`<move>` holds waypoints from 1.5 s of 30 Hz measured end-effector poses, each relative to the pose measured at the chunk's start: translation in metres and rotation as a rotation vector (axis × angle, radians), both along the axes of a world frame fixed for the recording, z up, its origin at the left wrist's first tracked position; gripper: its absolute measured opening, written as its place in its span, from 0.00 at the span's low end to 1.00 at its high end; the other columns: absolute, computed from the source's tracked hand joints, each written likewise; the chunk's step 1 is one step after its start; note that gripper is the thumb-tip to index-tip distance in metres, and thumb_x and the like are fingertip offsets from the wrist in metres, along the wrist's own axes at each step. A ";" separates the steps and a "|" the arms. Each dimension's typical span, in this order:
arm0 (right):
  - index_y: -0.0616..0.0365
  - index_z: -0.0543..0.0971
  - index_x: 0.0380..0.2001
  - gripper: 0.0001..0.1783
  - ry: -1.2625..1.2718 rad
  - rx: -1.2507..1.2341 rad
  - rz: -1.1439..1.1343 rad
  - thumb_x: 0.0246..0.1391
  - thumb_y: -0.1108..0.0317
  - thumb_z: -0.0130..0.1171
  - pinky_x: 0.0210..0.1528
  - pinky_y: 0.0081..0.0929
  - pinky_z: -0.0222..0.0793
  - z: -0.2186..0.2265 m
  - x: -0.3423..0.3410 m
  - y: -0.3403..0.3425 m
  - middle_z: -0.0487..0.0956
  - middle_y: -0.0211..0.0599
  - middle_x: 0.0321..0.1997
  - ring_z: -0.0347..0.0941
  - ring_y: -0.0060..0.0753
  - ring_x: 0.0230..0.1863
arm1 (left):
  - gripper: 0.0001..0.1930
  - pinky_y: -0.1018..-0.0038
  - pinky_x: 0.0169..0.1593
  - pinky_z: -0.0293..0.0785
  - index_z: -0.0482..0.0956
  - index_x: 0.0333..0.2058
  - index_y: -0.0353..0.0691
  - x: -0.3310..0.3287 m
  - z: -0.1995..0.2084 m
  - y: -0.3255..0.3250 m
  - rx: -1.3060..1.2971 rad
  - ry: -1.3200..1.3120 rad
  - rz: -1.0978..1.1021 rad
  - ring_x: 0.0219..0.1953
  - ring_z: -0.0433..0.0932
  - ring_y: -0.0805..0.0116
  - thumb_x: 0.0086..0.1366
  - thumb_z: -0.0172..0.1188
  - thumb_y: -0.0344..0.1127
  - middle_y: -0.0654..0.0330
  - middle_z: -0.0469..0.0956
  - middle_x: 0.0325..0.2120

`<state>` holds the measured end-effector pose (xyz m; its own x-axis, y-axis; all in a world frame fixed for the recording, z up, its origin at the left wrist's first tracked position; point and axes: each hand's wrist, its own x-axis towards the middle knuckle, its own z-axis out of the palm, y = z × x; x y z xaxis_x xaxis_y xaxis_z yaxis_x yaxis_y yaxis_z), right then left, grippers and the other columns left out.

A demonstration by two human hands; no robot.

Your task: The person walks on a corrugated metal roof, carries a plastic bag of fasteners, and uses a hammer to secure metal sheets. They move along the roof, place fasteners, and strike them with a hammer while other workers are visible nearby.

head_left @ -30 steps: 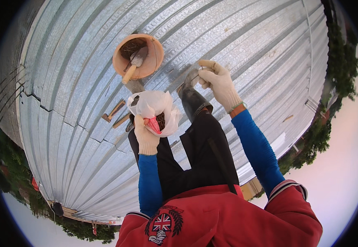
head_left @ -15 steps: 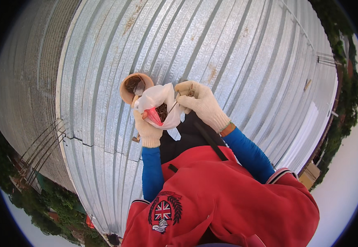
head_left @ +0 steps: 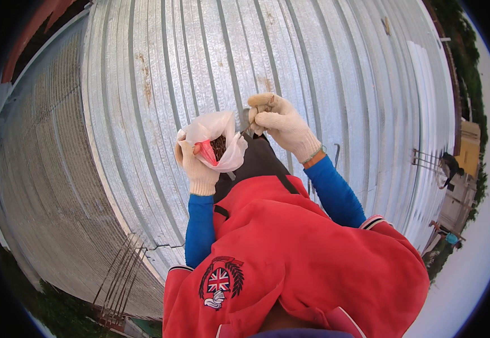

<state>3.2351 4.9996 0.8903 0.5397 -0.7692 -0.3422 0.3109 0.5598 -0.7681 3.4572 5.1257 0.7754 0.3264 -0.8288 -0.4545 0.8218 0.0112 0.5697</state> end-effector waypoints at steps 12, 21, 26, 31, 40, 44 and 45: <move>0.68 0.85 0.50 0.19 0.558 -0.251 -0.088 0.57 0.69 0.70 0.50 0.26 0.80 0.079 -0.030 0.073 0.88 0.40 0.43 0.83 0.24 0.44 | 0.40 0.47 0.70 0.72 0.66 0.71 0.37 -0.053 0.084 0.000 -0.006 0.117 -0.393 0.68 0.74 0.44 0.78 0.46 0.67 0.45 0.73 0.67; 0.68 0.85 0.49 0.18 0.524 -0.128 -0.427 0.57 0.69 0.69 0.41 0.23 0.77 0.068 -0.159 0.049 0.85 0.34 0.39 0.79 0.21 0.39 | 0.40 0.46 0.69 0.74 0.66 0.70 0.37 -0.159 0.090 -0.044 0.068 0.305 -0.530 0.66 0.75 0.44 0.77 0.48 0.67 0.45 0.74 0.66; 0.65 0.83 0.43 0.12 0.489 -0.028 -0.336 0.57 0.70 0.66 0.36 0.21 0.72 0.050 -0.233 0.063 0.81 0.29 0.35 0.74 0.17 0.33 | 0.39 0.49 0.67 0.77 0.69 0.69 0.39 -0.214 0.078 -0.081 -0.053 0.218 -0.670 0.63 0.78 0.48 0.74 0.55 0.67 0.48 0.76 0.65; 0.64 0.83 0.41 0.12 0.407 0.029 -0.447 0.56 0.67 0.65 0.34 0.23 0.72 0.054 -0.262 0.083 0.81 0.29 0.34 0.74 0.18 0.31 | 0.40 0.48 0.68 0.76 0.67 0.70 0.37 -0.260 0.083 -0.112 -0.149 0.226 -0.870 0.65 0.77 0.46 0.75 0.54 0.65 0.47 0.75 0.65; 0.67 0.84 0.41 0.14 0.553 0.103 -0.860 0.54 0.69 0.67 0.34 0.23 0.73 0.052 -0.268 0.095 0.83 0.31 0.33 0.75 0.19 0.32 | 0.40 0.51 0.70 0.72 0.67 0.70 0.34 -0.315 0.066 -0.151 -0.130 0.235 -1.253 0.66 0.75 0.47 0.78 0.50 0.65 0.46 0.75 0.65; 0.68 0.84 0.42 0.14 0.527 0.155 -0.977 0.55 0.69 0.67 0.33 0.22 0.73 0.077 -0.287 0.099 0.84 0.33 0.34 0.75 0.19 0.31 | 0.39 0.53 0.68 0.75 0.69 0.69 0.34 -0.339 0.060 -0.162 -0.088 0.232 -1.382 0.65 0.77 0.51 0.76 0.53 0.65 0.48 0.77 0.63; 0.68 0.84 0.41 0.14 0.528 0.146 -1.026 0.55 0.68 0.67 0.33 0.22 0.73 0.080 -0.290 0.099 0.84 0.33 0.33 0.76 0.19 0.31 | 0.40 0.53 0.68 0.75 0.69 0.69 0.35 -0.347 0.056 -0.166 -0.052 0.223 -1.431 0.64 0.77 0.50 0.76 0.53 0.66 0.48 0.77 0.64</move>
<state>2.9451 5.0987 0.9705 -0.5501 -0.6970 -0.4599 0.3299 0.3246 -0.8865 3.1098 4.9598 0.8313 -0.8521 -0.3945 -0.3439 0.2162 -0.8637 0.4552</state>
